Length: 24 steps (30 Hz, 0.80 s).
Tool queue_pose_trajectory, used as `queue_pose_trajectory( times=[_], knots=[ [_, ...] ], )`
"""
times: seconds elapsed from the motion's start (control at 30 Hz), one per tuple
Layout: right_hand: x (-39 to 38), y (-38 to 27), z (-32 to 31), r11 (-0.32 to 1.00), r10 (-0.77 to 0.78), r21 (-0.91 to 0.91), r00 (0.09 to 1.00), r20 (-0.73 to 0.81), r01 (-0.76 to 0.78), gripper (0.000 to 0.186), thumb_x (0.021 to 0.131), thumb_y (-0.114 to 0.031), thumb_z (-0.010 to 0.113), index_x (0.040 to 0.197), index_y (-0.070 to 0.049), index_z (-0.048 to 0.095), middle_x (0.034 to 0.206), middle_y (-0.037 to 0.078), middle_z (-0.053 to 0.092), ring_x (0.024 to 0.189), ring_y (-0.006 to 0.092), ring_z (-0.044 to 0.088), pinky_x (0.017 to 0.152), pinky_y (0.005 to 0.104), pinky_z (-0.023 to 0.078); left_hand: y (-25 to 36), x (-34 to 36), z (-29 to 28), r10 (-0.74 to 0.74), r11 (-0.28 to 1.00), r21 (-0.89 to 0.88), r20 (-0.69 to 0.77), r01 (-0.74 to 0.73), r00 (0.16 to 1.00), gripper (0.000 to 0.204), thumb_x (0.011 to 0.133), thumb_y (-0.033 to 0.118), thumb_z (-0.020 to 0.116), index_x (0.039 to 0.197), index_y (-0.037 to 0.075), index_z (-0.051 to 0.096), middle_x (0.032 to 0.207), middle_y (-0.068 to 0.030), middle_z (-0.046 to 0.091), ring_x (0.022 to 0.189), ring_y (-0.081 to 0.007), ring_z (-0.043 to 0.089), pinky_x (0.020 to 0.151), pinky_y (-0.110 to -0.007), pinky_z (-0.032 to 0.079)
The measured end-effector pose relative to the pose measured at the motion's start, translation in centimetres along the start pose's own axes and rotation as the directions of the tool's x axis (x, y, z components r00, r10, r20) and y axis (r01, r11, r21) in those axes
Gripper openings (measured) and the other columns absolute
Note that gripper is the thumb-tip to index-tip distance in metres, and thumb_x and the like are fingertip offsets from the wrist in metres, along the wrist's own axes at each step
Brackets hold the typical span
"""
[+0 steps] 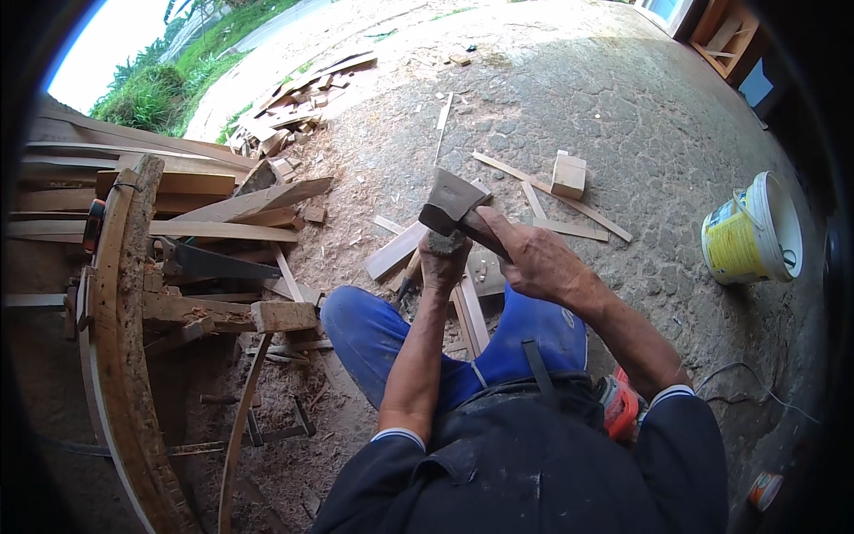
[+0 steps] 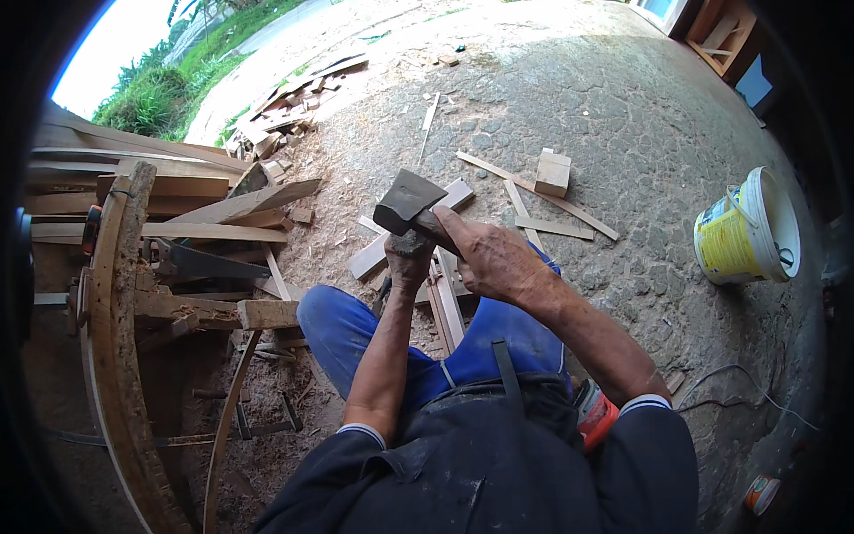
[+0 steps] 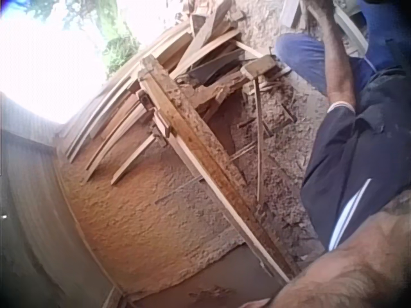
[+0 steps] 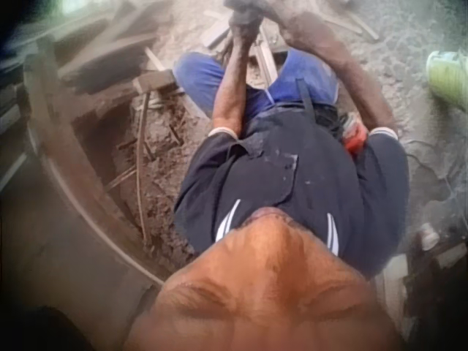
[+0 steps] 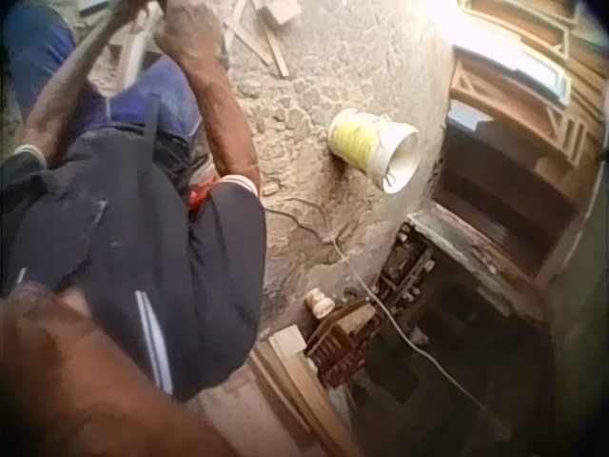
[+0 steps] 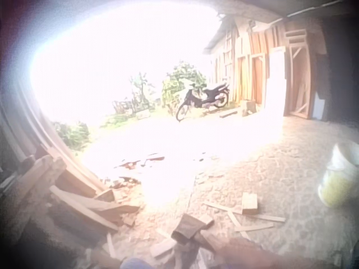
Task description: The person sits on the ground and repeatedly strikes the back of a chisel with a hammer to sharpen or shape its edge. The person holds the chisel in the left hand and the hammer in the right hand, striking the chisel multiple times in a repetitive motion.
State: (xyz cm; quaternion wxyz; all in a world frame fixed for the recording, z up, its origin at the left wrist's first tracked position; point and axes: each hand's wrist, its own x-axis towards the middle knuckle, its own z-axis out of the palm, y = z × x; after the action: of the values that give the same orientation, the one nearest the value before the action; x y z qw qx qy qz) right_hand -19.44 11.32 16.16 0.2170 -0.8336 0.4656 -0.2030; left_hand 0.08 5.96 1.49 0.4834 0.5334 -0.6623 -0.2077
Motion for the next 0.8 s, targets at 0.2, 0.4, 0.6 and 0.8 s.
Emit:
queue_pose_trajectory(
  times=[0.2,0.4,0.6,0.8],
  knots=[
    [2.9,-3.6,-7.6,0.944,-0.189,0.065,0.692,-0.697,0.324,0.067,0.087,0.000,0.072,0.147,-0.006,0.043,0.088,0.022,0.069,0.078,0.0296,0.075,0.064,0.0409,0.058,-3.3,2.4,1.1,-0.032,0.987,-0.160,-0.054,0.023,0.998,0.013,0.084,0.008,0.079,0.080,0.002,0.068,0.075,-0.0066,0.071,0.068,-0.0172,0.067,0.067,-0.035,0.053],
    [1.7,-1.1,0.0,0.978,0.207,-0.083,0.950,0.235,-0.193,0.068,0.083,0.000,0.060,0.145,-0.006,0.035,0.088,0.026,0.070,0.085,0.0458,0.071,0.069,0.0541,0.059,0.5,-0.6,0.6,-0.060,0.971,-0.240,-0.132,0.027,0.989,0.015,0.081,0.008,0.079,0.091,0.003,0.070,0.084,-0.0089,0.074,0.078,-0.0216,0.072,0.073,-0.035,0.055],
    [0.5,2.0,0.9,0.991,0.002,0.135,1.000,0.019,-0.005,0.072,0.085,-0.005,0.064,0.152,-0.007,0.037,0.098,0.028,0.069,0.091,0.0456,0.071,0.079,0.0523,0.058,1.9,-0.7,1.0,0.061,0.979,-0.168,-0.284,-0.112,0.957,0.027,0.081,0.010,0.080,0.106,0.005,0.072,0.097,-0.0109,0.076,0.091,-0.0229,0.075,0.077,-0.033,0.057],
    [10.8,1.7,-2.2,0.998,-0.065,-0.031,0.986,-0.154,0.061,0.061,0.093,-0.010,0.061,0.150,-0.010,0.041,0.095,0.023,0.073,0.080,0.0352,0.075,0.076,0.0465,0.061,-0.2,4.2,3.8,-0.064,0.978,-0.203,-0.029,0.057,0.998,0.019,0.078,0.016,0.082,0.083,0.002,0.069,0.083,-0.0137,0.074,0.073,-0.0258,0.073,0.067,-0.037,0.055]
  ],
)
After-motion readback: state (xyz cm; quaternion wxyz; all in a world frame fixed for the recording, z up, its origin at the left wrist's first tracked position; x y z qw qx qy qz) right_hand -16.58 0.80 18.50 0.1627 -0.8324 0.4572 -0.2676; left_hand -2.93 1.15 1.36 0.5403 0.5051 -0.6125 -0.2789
